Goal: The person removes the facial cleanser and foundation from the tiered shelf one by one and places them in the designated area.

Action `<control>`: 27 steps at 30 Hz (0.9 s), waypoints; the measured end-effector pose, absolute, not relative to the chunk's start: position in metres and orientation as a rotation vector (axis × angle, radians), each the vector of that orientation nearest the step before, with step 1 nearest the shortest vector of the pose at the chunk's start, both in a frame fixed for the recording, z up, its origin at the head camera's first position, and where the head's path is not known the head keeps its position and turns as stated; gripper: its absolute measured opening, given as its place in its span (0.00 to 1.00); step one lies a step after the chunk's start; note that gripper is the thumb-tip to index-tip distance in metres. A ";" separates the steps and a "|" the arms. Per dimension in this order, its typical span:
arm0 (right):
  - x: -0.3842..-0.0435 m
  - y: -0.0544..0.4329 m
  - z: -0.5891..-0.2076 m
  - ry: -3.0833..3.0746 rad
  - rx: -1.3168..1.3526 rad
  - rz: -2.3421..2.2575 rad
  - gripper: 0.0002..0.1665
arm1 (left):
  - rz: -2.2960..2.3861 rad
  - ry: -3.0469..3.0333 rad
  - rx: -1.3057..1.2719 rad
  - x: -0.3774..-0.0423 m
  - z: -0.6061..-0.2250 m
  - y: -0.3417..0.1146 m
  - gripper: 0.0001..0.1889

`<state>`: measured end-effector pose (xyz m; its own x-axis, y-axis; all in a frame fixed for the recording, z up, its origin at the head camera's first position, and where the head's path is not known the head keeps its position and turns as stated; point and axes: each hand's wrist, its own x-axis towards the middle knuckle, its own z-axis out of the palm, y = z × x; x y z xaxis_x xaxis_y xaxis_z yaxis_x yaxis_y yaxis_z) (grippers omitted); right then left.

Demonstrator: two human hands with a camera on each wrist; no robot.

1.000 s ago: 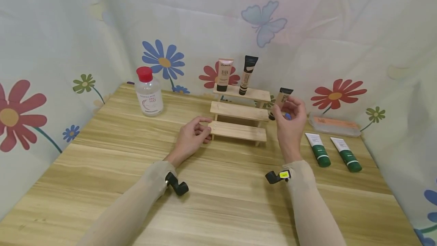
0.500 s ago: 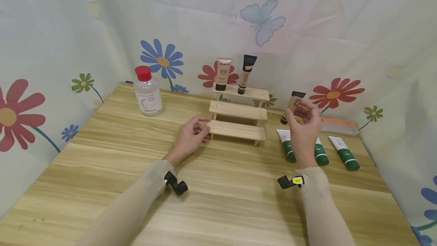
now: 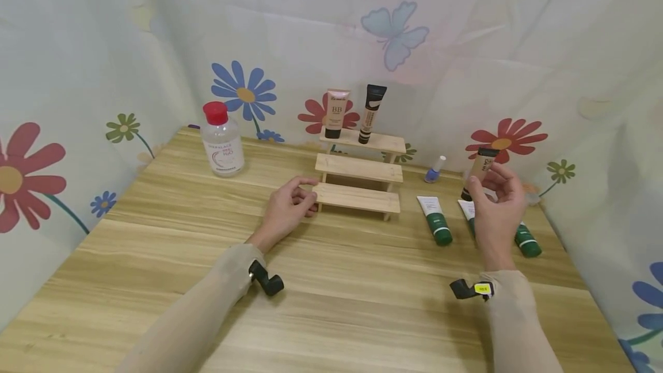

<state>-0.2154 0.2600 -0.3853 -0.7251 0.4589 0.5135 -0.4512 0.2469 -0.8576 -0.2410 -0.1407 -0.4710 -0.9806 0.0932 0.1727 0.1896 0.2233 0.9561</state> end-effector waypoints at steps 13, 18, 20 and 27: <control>-0.200 0.296 -0.388 -1.839 -0.133 1.467 0.24 | -1.890 -2.393 -0.273 -0.240 -0.473 -0.143 0.15; -0.197 0.307 -0.389 -1.820 -0.151 1.431 0.23 | -1.876 -2.397 -0.266 -0.240 -0.472 -0.143 0.15; -0.194 0.312 -0.390 -1.829 -0.171 1.408 0.23 | -1.874 -2.394 -0.266 -0.240 -0.471 -0.142 0.15; -0.175 0.336 -0.405 -1.882 -0.260 1.337 0.23 | -1.875 -2.400 -0.273 -0.239 -0.469 -0.140 0.15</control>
<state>-0.1747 0.3360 -0.4051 -0.6618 0.5730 0.4834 -0.2678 0.4215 -0.8664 -0.2387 -0.1399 -0.4692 -0.9806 0.0885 0.1750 0.1912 0.2331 0.9535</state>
